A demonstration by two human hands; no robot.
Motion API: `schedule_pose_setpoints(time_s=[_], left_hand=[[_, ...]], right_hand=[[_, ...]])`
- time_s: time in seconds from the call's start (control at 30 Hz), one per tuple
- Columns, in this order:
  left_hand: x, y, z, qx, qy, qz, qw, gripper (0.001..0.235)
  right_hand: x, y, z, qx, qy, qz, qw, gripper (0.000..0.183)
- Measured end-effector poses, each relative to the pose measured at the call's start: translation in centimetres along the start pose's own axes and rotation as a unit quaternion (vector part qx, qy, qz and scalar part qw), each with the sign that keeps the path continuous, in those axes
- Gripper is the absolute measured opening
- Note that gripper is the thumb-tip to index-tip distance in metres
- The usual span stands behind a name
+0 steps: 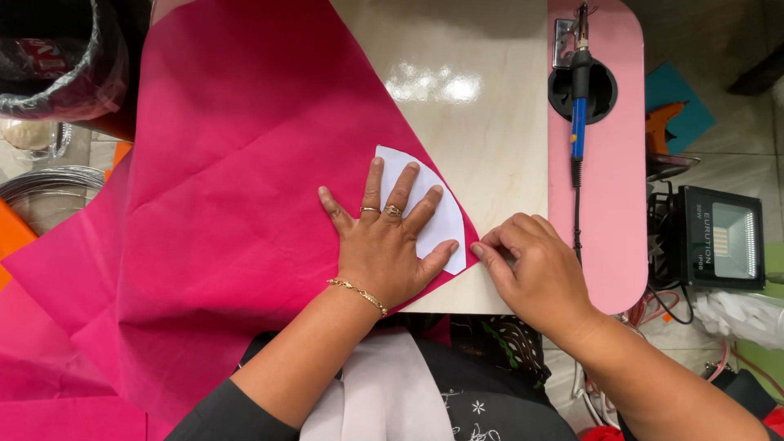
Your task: Cutting a shape out of pink fabric using a heat tool and a paper template
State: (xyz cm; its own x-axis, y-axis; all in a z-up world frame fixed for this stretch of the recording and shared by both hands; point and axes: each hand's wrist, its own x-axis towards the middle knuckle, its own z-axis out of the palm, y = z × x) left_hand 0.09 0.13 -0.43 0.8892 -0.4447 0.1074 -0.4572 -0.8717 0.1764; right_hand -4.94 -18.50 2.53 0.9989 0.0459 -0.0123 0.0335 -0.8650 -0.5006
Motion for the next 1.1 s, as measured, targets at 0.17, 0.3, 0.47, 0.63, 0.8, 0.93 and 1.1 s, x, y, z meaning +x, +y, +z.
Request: schedule_pose_setpoints(time_s=[0.17, 0.3, 0.47, 0.63, 0.8, 0.93, 1.1], left_hand=[[0.0, 0.0, -0.1, 0.004, 0.001, 0.001, 1.000, 0.067], [0.0, 0.0, 0.0, 0.006, -0.002, -0.001, 1.000, 0.067], [0.1, 0.0, -0.2, 0.008, -0.019, -0.002, 1.000, 0.067], [0.1, 0.0, -0.1, 0.007, -0.017, -0.003, 1.000, 0.068], [0.1, 0.0, -0.4, 0.005, -0.028, -0.004, 1.000, 0.066], [0.0, 0.0, 0.0, 0.010, -0.018, -0.005, 1.000, 0.068], [-0.1, 0.0, 0.3, 0.007, 0.002, -0.002, 1.000, 0.068]], right_hand=[[0.5, 0.0, -0.3, -0.017, -0.036, 0.013, 0.999, 0.018], [1.1, 0.2, -0.4, -0.064, -0.072, 0.003, 0.995, 0.017], [1.9, 0.5, -0.8, -0.090, -0.110, 0.009, 0.990, 0.017], [3.2, 0.5, -1.6, -0.114, -0.156, 0.038, 0.980, 0.025], [4.4, 1.7, -1.6, -0.150, -0.059, 0.011, 0.987, 0.019], [5.9, 3.8, -0.7, -0.198, 0.020, -0.041, 0.979, 0.013], [9.0, 4.4, 0.2, -0.326, 0.131, -0.150, 0.924, 0.009]])
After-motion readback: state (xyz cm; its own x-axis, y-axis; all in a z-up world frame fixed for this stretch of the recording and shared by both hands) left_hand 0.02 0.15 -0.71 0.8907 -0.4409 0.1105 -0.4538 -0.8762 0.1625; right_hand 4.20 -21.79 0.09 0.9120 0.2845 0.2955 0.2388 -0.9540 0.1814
